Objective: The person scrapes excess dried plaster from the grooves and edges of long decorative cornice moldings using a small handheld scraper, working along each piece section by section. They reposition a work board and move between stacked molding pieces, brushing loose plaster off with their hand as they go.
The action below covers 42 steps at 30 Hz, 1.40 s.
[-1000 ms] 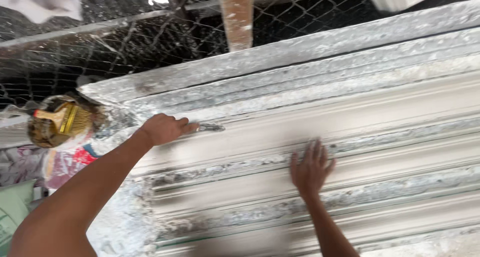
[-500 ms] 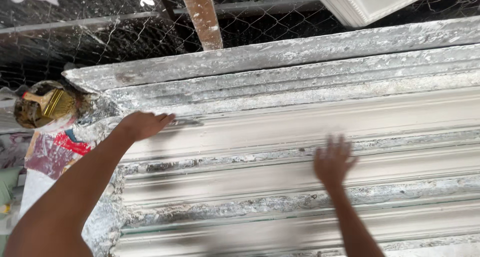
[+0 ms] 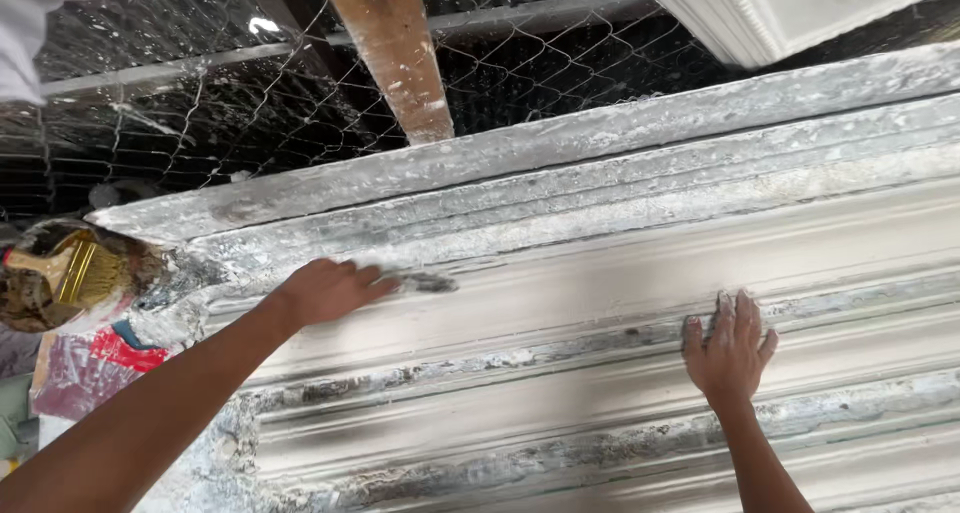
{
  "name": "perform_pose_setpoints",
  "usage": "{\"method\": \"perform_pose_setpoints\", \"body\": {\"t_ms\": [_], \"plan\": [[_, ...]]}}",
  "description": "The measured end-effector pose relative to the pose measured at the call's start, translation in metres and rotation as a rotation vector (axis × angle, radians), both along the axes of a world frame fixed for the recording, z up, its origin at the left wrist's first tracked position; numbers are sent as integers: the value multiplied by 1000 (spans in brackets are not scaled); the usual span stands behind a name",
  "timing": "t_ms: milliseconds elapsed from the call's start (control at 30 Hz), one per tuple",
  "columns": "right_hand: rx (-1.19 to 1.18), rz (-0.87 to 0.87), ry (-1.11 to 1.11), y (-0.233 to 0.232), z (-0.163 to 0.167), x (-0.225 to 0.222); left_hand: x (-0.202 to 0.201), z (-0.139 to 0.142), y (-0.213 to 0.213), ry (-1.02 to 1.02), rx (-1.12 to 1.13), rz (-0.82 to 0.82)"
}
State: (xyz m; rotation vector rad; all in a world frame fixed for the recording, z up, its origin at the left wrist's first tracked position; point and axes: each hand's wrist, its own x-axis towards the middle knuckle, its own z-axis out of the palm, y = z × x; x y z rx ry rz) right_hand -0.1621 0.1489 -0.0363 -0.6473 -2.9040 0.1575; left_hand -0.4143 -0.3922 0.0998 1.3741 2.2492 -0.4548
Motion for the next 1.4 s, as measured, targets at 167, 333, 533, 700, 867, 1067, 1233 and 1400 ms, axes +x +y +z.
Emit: {"method": "perform_pose_setpoints", "body": {"t_ms": [167, 333, 533, 700, 867, 1067, 1233, 1400], "plan": [[-1, -21, -60, 0, -9, 1, -5, -36, 126, 124, 374, -209], [-40, 113, 84, 18, 9, 3, -6, -63, 268, 55, 537, -153], [34, 70, 140, 110, 23, 17, -8, -18, 110, 92, 252, -188], [61, -80, 21, 145, 8, 10, 1, -20, 148, -12, 145, -49], [2, -72, 53, 155, -4, 15, -1, -57, 379, 12, 483, -147], [25, -86, 185, 154, 5, 17, 9, -71, 610, 139, 574, -182], [-52, 99, 249, 180, 3, 37, 10, -52, 565, 139, 381, -122], [-37, 254, 379, 416, 3, 66, 21, -28, 547, 285, 30, -106]]}}
